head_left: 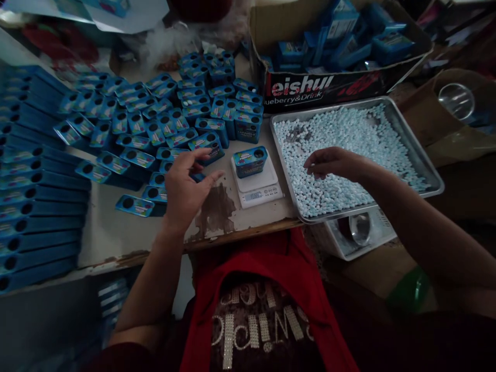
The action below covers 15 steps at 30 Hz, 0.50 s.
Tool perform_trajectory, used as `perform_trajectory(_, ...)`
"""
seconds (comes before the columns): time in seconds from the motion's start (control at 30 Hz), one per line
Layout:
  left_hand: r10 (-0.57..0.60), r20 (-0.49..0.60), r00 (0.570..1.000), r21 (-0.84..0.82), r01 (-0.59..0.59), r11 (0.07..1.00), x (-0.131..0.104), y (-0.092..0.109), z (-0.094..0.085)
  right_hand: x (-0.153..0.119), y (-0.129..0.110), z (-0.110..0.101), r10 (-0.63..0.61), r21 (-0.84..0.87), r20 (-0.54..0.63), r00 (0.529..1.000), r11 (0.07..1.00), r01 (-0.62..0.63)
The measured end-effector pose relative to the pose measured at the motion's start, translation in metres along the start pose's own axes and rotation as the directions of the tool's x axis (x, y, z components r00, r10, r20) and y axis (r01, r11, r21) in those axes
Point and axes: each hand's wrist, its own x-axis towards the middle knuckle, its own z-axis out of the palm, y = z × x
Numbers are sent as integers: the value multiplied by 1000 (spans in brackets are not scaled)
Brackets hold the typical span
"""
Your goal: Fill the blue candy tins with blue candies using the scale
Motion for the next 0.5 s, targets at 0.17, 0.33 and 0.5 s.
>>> perform_trajectory(0.17,50,-23,998,47,-49,998,-1,21,-22,7,-46,9,-81,-141,15,997,987,83)
perform_trajectory(0.33,128,-77,989,132,-117,984,-1,27,-25,19,-96,14,-192,-237,61,980,950,201)
perform_trajectory(0.5,119,-83,989,146,-106,984,-5,22,-32,37,-121,18,-219,-304,104,970,922,240)
